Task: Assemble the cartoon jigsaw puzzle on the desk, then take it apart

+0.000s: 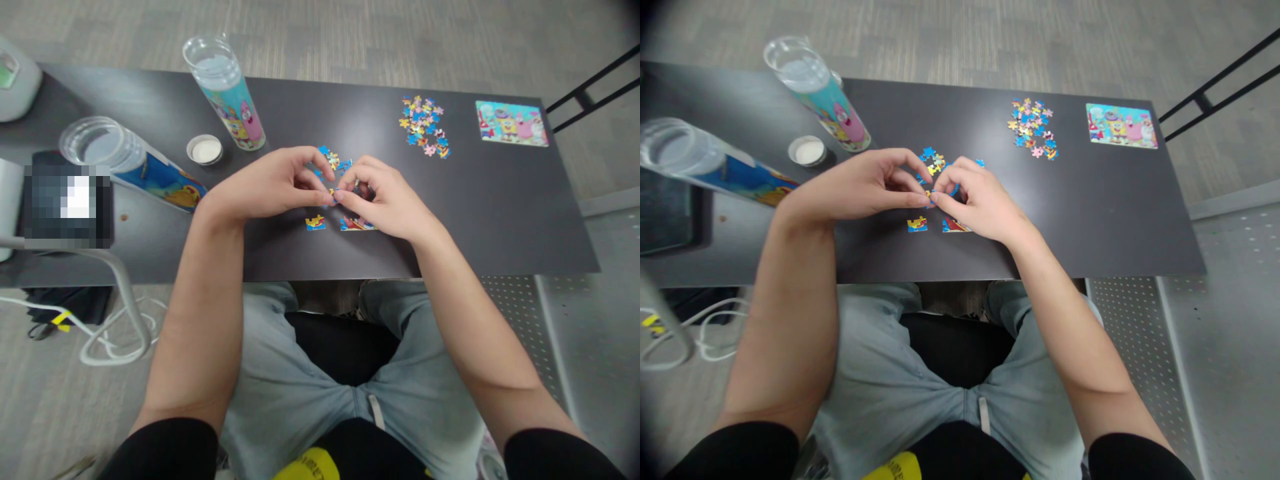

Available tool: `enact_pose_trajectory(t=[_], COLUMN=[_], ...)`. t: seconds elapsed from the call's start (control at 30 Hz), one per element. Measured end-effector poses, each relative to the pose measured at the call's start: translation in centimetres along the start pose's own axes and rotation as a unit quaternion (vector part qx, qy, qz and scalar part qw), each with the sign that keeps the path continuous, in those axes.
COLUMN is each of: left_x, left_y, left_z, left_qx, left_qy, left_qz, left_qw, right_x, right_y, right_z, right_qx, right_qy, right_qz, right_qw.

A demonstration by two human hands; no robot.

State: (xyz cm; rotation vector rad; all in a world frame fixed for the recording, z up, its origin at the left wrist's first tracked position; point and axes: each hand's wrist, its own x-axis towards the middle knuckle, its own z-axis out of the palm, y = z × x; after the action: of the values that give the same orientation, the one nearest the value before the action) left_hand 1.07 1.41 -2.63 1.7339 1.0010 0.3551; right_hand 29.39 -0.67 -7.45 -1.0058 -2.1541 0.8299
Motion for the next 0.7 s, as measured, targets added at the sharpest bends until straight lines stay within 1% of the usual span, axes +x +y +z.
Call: enact_pose_trajectory(t=[0.07,0.17,0.3,0.47,0.7], left_x=[-0.4,-0.8,-0.8,-0.7,-0.6], left_y=[-0.2,-0.5,-0.7,-0.6,-0.3], left_z=[-0.4,-1.0,-1.0,-0.5,0.1], left_qx=[0.02,0.082,0.138,0.142,0.148], left_qy=[-0.006,0.004,0.003,0.003,0.014], left_qz=[-0.015,-0.035,-0.057,-0.066,-0.075], left_qw=[1.0,0.996,0.989,0.988,0.986], right_x=[-0.2,-0.4,-0.6,-0.4,-0.4], right_y=[-0.5,-1.5,-3.0,-4.3,-5.0], right_z=[-0.1,0.1,0.6,0.9,0.8], right_qx=[-0.022,-0.073,-0.124,-0.147,-0.178], right_qy=[-0.018,-0.049,-0.075,-0.091,-0.086], right_qz=[0.014,0.035,0.068,0.089,0.103], right_qw=[0.999,0.996,0.987,0.981,0.975])
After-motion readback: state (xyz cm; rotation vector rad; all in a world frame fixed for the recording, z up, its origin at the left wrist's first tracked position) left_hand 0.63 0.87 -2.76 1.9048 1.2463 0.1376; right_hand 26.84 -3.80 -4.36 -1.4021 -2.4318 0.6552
